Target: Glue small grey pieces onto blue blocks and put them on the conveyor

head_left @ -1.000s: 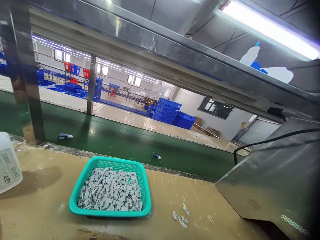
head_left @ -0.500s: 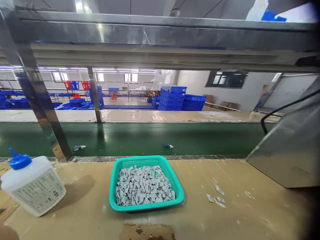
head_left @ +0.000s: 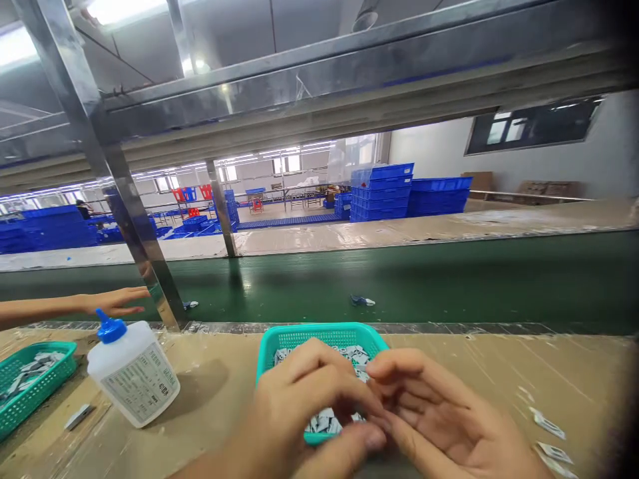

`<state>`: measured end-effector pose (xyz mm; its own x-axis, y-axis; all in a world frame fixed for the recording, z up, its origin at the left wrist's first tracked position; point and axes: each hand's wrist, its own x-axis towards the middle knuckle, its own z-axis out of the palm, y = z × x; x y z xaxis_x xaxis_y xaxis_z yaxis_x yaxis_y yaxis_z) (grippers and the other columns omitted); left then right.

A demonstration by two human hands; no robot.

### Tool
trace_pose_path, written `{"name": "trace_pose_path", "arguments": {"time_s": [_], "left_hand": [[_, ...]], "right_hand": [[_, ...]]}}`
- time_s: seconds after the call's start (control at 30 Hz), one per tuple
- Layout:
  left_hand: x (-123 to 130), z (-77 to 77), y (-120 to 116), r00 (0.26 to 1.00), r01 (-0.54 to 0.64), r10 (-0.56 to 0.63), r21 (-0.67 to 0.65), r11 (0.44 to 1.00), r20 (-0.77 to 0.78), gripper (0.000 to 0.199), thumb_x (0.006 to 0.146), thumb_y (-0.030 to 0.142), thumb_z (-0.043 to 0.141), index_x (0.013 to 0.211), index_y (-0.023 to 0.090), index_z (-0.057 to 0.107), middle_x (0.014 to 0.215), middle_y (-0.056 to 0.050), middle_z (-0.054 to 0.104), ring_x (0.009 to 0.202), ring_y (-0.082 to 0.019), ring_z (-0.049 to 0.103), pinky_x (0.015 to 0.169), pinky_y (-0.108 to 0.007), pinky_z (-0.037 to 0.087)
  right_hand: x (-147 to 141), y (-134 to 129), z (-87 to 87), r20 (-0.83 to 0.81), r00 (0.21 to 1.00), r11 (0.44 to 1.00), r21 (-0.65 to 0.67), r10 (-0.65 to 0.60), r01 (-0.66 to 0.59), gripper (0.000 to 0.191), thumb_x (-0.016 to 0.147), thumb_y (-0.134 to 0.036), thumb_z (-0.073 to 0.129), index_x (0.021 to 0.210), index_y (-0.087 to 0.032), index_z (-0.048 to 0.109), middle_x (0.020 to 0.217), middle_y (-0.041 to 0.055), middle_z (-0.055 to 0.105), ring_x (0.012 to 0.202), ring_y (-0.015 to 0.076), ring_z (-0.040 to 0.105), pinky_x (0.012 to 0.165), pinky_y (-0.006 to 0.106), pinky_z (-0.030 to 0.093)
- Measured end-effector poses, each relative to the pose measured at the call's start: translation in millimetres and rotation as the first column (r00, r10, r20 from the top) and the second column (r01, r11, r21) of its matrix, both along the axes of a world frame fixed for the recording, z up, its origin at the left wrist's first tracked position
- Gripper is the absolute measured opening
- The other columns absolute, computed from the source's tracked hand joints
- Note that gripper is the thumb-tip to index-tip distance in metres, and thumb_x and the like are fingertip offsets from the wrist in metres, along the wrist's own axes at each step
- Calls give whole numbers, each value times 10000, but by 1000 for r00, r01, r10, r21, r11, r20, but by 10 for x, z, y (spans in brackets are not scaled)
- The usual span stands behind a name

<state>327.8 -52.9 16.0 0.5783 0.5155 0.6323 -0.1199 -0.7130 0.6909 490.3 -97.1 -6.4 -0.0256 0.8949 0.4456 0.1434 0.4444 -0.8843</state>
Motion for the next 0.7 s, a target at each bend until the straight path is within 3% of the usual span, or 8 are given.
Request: {"name": "trace_pose_path", "arguments": {"time_s": [0.1,0.2,0.27,0.33,0.4,0.47,0.57,0.7], "left_hand": [[110,-85,100,1000,1,-6,-245,970,-18,98,750,149,560,838,180,592,851,-29,530,774,-108,523,658,-200,467],[153,-155,164,986,82,-145,-530,844,-78,38,736,174,586,751,140,595,768,-15,556,672,-77,535,629,-189,465],[194,-196,192,975,91,-199,-629,772,-103,53,701,170,625,705,125,596,695,-4,567,638,-67,532,616,-179,456],[254,-242,215,972,84,-208,-667,741,-109,96,657,163,667,707,125,594,688,0,578,657,-69,530,609,-166,444],[326,-296,233,972,97,-216,-680,726,-92,121,641,163,682,688,122,578,655,4,580,645,-66,527,596,-158,433],[399,-348,249,976,122,-216,-729,674,-37,140,650,174,679,656,118,550,618,3,583,616,-67,539,590,-164,437],[497,-386,286,972,184,-220,-839,511,79,179,640,181,693,640,113,527,615,1,590,610,-72,571,618,-176,461],[598,-344,365,953,232,-257,-931,281,160,179,620,155,704,628,102,534,607,12,572,594,-55,584,607,-131,470]], "right_hand": [[51,-34,-64,44,995,993,-75,-86,89,49,733,-237,624,723,-220,579,661,7,591,614,151,603,537,177,533],[117,-50,-131,94,995,993,-109,-43,53,66,744,-200,584,678,-204,582,659,4,609,608,139,603,551,167,521],[149,-51,-163,73,997,992,-122,-17,26,91,761,-189,543,675,-193,572,629,2,594,578,131,594,523,171,516],[178,-52,-192,88,996,995,-91,-30,38,93,773,-171,517,701,-186,574,617,-2,580,554,123,585,499,176,513],[214,-59,-223,204,973,994,33,-111,106,117,787,-127,496,737,-185,584,660,3,590,593,123,591,528,185,515],[267,-65,-259,367,894,945,286,-259,157,167,798,-73,477,807,-186,599,767,23,606,696,134,596,617,211,516],[369,-58,-304,493,741,807,580,-455,110,242,808,-14,460,941,-170,589,906,55,591,826,146,577,733,235,490],[478,-30,-298,512,675,745,662,-531,84,236,802,-6,490,974,-154,556,919,39,589,849,123,573,816,205,458]]}}
